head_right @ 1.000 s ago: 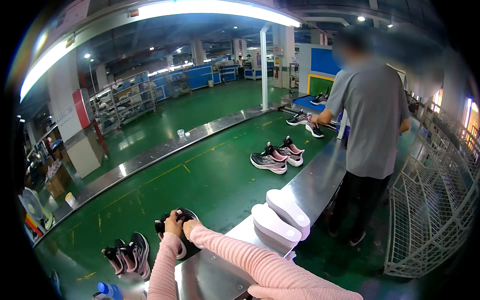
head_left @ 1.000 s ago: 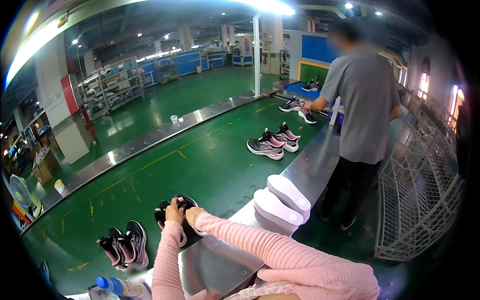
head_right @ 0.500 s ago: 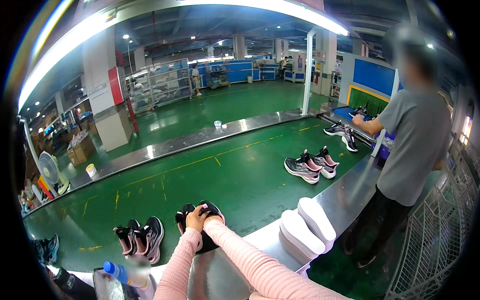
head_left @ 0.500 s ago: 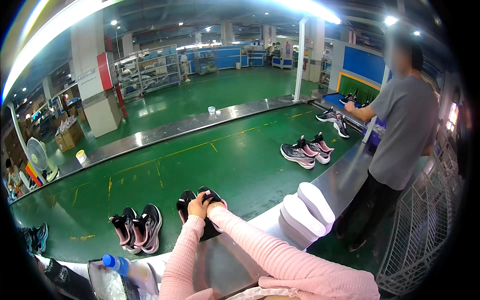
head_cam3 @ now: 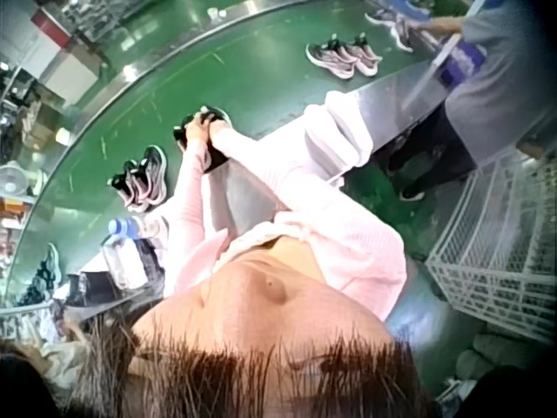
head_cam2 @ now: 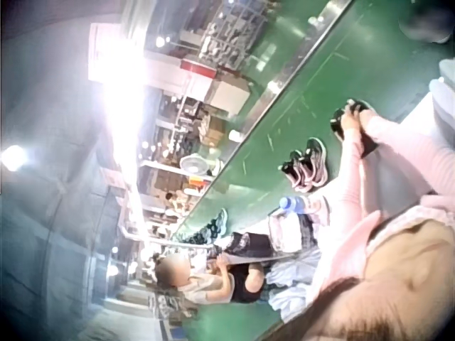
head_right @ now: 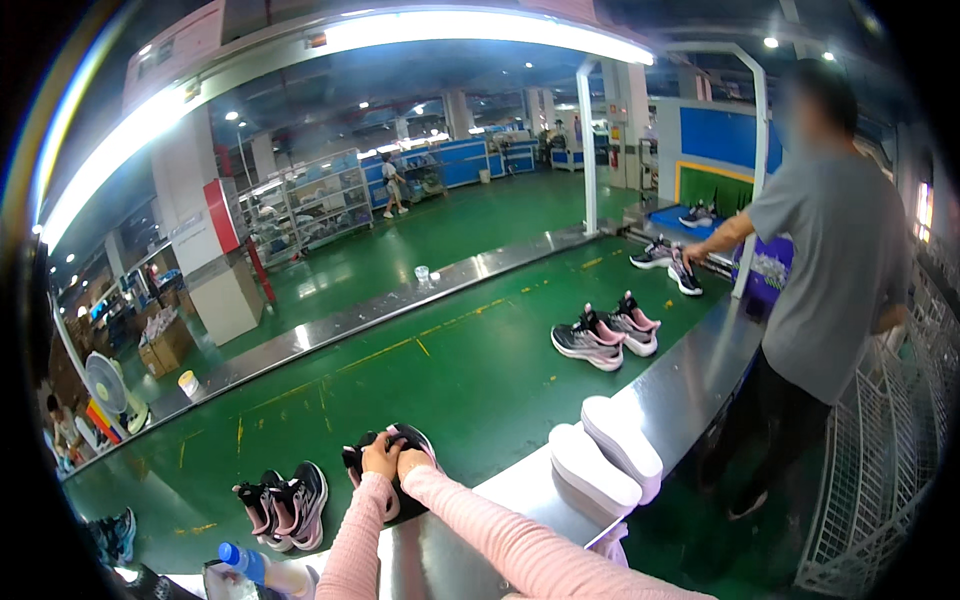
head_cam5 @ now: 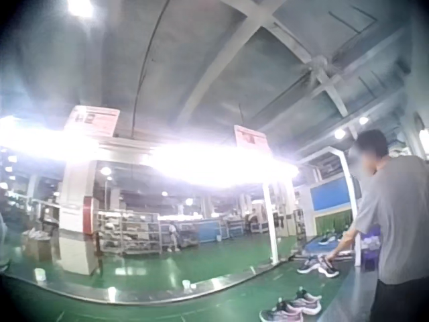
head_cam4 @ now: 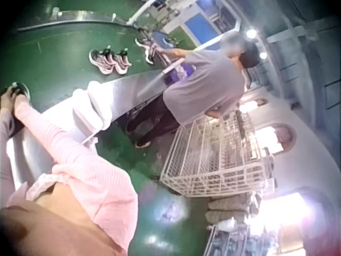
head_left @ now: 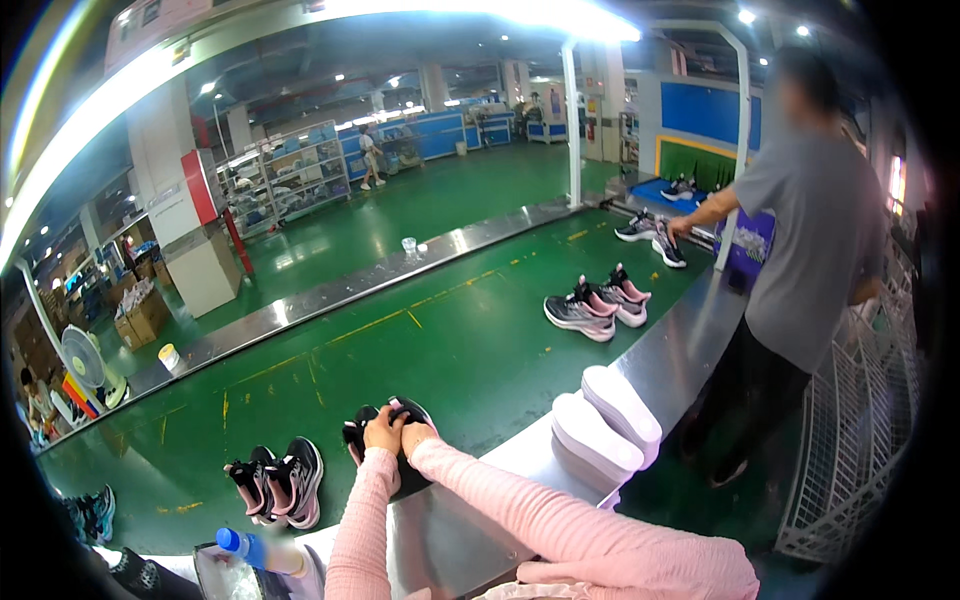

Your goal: The person inserts white insoles into black and pink sneakers on a factory assembly line. They pick up each shoe, place an insole inside, and set the shoe back down on the conveyor belt in a repetitive sequence.

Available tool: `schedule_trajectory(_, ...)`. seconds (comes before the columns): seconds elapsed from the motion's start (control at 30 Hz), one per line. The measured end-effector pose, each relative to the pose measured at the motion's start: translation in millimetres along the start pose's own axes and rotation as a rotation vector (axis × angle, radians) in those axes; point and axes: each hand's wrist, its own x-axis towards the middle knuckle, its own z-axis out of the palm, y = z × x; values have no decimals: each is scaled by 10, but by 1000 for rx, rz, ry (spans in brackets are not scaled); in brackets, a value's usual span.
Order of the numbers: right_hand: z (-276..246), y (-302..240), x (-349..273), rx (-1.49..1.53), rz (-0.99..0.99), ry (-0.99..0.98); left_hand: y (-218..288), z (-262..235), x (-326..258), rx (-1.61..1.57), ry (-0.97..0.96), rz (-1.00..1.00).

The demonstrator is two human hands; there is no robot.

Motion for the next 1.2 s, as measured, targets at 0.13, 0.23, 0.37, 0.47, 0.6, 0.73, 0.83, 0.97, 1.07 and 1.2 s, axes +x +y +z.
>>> schedule_trajectory(0.13, -309, 66, -616, -192, -290, 102, -37, -9, 6, 30, 78, 159)
schedule_trajectory(0.23, -716, 428, -1156, 235, -519, -49, 292, -323, -256, 52, 283, 341)
schedule_trajectory(0.37, -1567, 1402, -1426, 413, -490, 304, 351, -13, -158, 239, -430, 299)
schedule_trajectory(0.47, -1985, 1935, -1281, 383, -279, 447, 264, 88, 98, 604, -1022, 65)
schedule_trajectory(0.6, -2183, 2748, -982, 281, -110, 613, 311, 56, 128, 646, -1028, 78)
schedule_trajectory(0.73, -2154, 3620, -448, 64, 74, 706, 361, -28, 88, 672, -999, 62)
schedule_trajectory(0.83, -2079, 4045, -145, -83, 242, 560, 320, -115, 13, 685, -995, 26)
schedule_trajectory(0.97, -1961, 4239, 95, -378, 417, 484, 191, -185, -92, 698, -1025, -10)
schedule_trajectory(1.07, -2027, 4370, 238, -348, 447, 248, 152, -170, -160, 695, -1050, -29)
schedule_trajectory(1.2, -2210, 4179, 151, -615, 417, 125, 210, -80, -325, 678, -1012, -49)
